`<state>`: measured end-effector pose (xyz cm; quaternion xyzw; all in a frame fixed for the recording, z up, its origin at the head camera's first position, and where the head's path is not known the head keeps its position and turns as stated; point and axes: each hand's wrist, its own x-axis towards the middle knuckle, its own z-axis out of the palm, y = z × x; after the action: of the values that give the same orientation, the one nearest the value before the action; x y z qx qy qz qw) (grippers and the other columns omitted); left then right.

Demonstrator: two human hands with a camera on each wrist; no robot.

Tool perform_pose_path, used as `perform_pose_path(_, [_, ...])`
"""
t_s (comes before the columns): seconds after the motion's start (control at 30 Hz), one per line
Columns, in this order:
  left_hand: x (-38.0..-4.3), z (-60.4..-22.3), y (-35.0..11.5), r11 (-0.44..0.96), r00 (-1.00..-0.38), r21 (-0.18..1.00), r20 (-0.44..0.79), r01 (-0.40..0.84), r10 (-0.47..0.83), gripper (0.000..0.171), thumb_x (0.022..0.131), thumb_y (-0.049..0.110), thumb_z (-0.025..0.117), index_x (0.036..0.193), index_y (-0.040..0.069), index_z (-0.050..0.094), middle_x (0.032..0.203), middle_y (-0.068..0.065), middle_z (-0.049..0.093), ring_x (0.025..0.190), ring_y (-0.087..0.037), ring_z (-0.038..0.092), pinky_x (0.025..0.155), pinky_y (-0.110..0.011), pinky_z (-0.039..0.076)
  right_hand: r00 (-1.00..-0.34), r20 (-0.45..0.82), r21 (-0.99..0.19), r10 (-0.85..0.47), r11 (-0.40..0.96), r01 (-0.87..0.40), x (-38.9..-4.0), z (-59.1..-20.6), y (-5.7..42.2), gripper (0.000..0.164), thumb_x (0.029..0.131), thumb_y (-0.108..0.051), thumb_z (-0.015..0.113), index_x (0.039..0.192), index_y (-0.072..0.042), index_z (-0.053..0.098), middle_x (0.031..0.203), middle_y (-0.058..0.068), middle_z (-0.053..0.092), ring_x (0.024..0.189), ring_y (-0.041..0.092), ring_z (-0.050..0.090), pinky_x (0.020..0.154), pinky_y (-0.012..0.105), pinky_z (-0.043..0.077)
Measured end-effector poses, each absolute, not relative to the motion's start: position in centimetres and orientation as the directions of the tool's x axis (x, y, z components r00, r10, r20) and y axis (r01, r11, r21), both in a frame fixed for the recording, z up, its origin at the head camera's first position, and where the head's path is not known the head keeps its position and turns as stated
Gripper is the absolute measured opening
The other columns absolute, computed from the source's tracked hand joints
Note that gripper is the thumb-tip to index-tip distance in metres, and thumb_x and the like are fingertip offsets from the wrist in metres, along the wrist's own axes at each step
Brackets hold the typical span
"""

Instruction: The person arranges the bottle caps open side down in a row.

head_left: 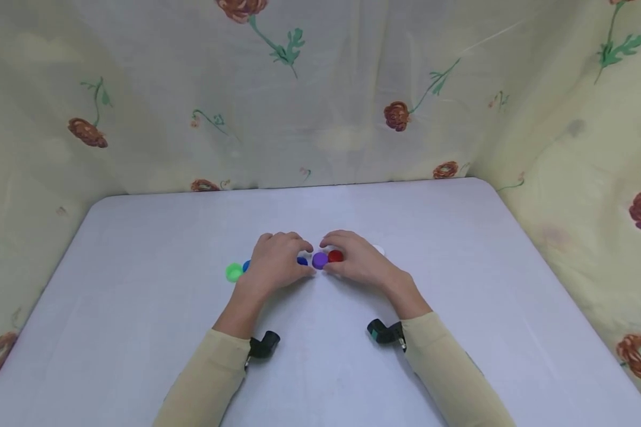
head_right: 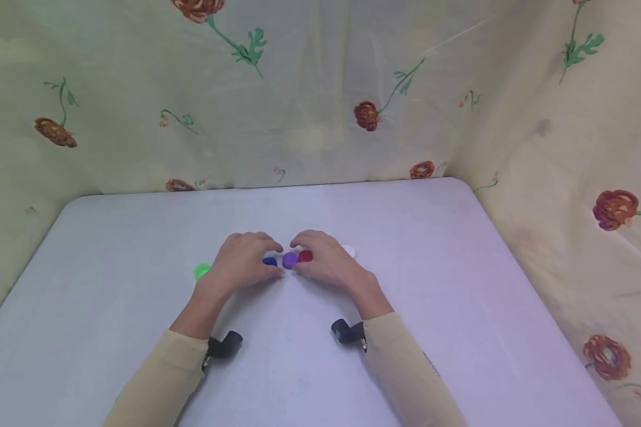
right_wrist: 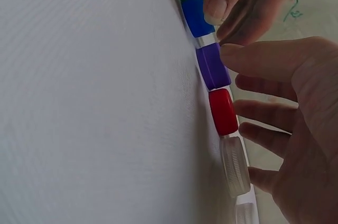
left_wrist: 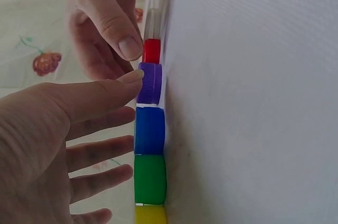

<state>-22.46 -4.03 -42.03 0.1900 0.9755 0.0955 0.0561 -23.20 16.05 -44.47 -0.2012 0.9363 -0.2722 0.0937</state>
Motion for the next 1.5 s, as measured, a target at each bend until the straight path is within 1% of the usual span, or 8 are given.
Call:
perform_pose_path(0.23, [-22.4,-42.2,-4.5,0.907,-0.923,0.211,-0.051,0.363,0.381,0.046,0.083,0.049,0.076,0.124,0.027,0.069,0.129,0.002,0.067,0.123,-0.024,0.060,0.111,-0.055,0.039,-0.897,-0.072,-0.551,-0.436,0.767,-0.328,-23.2,-44.3,15.8,0.044,0.089,-0.029,0.073,0.130,-0.018,0.061,0.145,0.004,0.053,0.140,0.026,0.045,0.112,0.047,0.043])
perform_pose_path(0.5, [-22.2,-42.4,-5.5,0.908,-0.925,0.222,-0.052,0.356,0.376,0.046,0.083,0.048,0.077,0.122,0.027,0.070,0.127,0.001,0.068,0.120,-0.024,0.061,0.109,-0.053,0.040,-0.881,-0.047,-0.563,-0.470,0.741,-0.365,-23.1,-44.5,15.5,0.044,0.089,-0.028,0.074,0.130,-0.016,0.061,0.144,0.005,0.055,0.139,0.025,0.046,0.113,0.045,0.042])
perform_pose_path(0.67, [-22.0,-42.4,-5.9,0.907,-0.926,0.228,-0.050,0.353,0.373,0.045,0.083,0.048,0.077,0.123,0.027,0.070,0.127,0.001,0.067,0.120,-0.025,0.061,0.109,-0.054,0.040,-0.884,-0.063,-0.566,-0.464,0.746,-0.351,-22.9,-44.5,15.1,0.044,0.090,-0.028,0.072,0.131,-0.017,0.061,0.144,0.004,0.054,0.140,0.025,0.045,0.115,0.045,0.041])
perform_pose_path(0.87, [-22.0,-42.5,-6.0,0.906,-0.927,0.228,-0.036,0.356,0.373,0.044,0.083,0.047,0.077,0.121,0.026,0.071,0.126,0.001,0.068,0.119,-0.025,0.062,0.108,-0.053,0.040,-0.889,-0.074,-0.560,-0.453,0.756,-0.339,-22.8,-44.6,14.5,0.044,0.091,-0.029,0.072,0.132,-0.019,0.061,0.146,0.002,0.053,0.142,0.024,0.043,0.114,0.044,0.042])
perform_pose_path(1.1, [-22.1,-42.4,-6.1,0.903,-0.923,0.221,-0.034,0.368,0.384,0.039,0.083,0.044,0.078,0.117,0.025,0.073,0.123,0.000,0.070,0.115,-0.026,0.063,0.107,-0.053,0.042,-0.876,-0.027,-0.548,-0.481,0.740,-0.389,-22.7,-44.6,14.0,0.042,0.089,-0.026,0.073,0.129,-0.014,0.063,0.142,0.005,0.056,0.140,0.026,0.046,0.116,0.045,0.038])
perform_pose_path(1.33, [-22.2,-42.2,-6.2,0.912,-0.926,0.206,-0.053,0.355,0.373,0.037,0.084,0.044,0.078,0.115,0.024,0.073,0.124,-0.002,0.069,0.117,-0.027,0.063,0.109,-0.054,0.040,-0.870,0.001,-0.528,-0.493,0.739,-0.419,-22.7,-45.0,13.4,0.041,0.089,-0.027,0.073,0.127,-0.014,0.064,0.138,0.005,0.059,0.138,0.025,0.048,0.117,0.044,0.037])
perform_pose_path(1.5, [-22.1,-42.3,-6.3,0.915,-0.927,0.198,-0.059,0.353,0.370,0.038,0.084,0.044,0.078,0.116,0.024,0.073,0.124,-0.002,0.069,0.117,-0.027,0.062,0.109,-0.055,0.039,-0.870,0.001,-0.534,-0.493,0.736,-0.417,-22.6,-45.0,13.0,0.040,0.089,-0.027,0.073,0.126,-0.013,0.065,0.137,0.005,0.060,0.138,0.026,0.048,0.117,0.045,0.036])
